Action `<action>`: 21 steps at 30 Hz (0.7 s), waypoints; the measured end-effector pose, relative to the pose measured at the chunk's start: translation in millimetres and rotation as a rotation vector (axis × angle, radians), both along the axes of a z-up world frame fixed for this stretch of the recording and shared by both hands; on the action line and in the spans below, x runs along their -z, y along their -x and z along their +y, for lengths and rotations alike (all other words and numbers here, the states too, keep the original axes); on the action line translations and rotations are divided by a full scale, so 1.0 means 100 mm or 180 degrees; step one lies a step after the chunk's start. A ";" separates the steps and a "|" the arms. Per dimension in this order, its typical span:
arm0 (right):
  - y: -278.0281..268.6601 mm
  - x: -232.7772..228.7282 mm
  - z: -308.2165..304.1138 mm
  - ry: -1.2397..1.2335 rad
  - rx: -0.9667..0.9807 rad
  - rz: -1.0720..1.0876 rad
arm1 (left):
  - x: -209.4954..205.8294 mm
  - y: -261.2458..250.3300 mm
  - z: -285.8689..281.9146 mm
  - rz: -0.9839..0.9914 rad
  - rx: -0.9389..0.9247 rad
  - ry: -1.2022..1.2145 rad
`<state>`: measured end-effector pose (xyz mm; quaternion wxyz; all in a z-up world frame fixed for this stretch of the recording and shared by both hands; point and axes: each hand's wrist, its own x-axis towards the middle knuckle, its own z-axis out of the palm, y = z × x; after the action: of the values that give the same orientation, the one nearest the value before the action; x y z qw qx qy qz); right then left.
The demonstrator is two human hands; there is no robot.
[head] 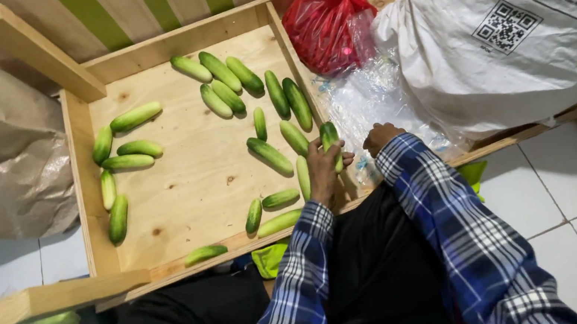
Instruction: Bagging individual cucumbers into small plastic bags and placing them into a container
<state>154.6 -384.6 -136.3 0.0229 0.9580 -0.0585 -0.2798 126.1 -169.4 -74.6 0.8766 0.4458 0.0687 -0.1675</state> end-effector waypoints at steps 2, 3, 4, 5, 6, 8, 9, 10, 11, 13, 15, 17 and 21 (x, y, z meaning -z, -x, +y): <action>0.00 -0.32 0.09 0.0106 0.0028 0.0160 | 0.17 -0.13 -0.14 -0.0085 0.0089 -0.0226; 0.00 -0.47 0.13 0.0219 0.0044 0.0322 | 0.26 -0.19 -0.21 -0.0171 0.0166 -0.0443; -0.03 -0.43 0.11 0.0214 0.0052 0.0324 | 0.21 -0.18 -0.23 -0.0170 0.0174 -0.0447; -0.06 -0.39 0.10 0.0335 0.0083 0.0333 | 0.16 -0.18 -0.24 -0.0233 0.0236 -0.0618; -0.06 -0.34 0.11 0.0449 0.0106 0.0355 | 0.12 -0.15 -0.22 -0.0282 0.0294 -0.0797; -0.06 -0.30 0.08 0.0426 0.0044 0.0392 | 0.17 -0.13 -0.23 -0.0278 0.0327 -0.0978; -0.06 -0.28 0.07 0.0415 -0.0018 0.0413 | 0.20 -0.13 -0.23 -0.0289 0.0358 -0.1148; -0.08 -0.21 0.04 0.0405 -0.0014 0.0429 | 0.17 -0.11 -0.21 -0.0273 0.0367 -0.1157; -0.09 -0.14 0.02 0.0441 0.0008 0.0487 | 0.14 -0.09 -0.18 -0.0260 0.0380 -0.1289; 0.01 -0.44 0.18 0.0457 0.0027 0.0559 | 0.09 -0.08 -0.15 -0.0233 0.0398 -0.1442; 0.13 -1.60 0.55 0.0082 0.0066 0.0794 | 0.03 -0.05 -0.14 -0.0240 0.0481 -0.1612; 0.05 -1.06 0.35 -0.0111 0.0115 0.0731 | 0.00 -0.04 -0.15 -0.0111 0.0398 -0.1411; -0.24 -0.04 -0.10 -0.0796 0.0324 0.0481 | -0.07 0.02 -0.15 0.0084 0.0232 -0.1149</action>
<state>178.1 -394.3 -132.1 -0.1064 0.9254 -0.0697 -0.3570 124.2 -184.1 -67.4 0.7748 0.5958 0.0929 -0.1899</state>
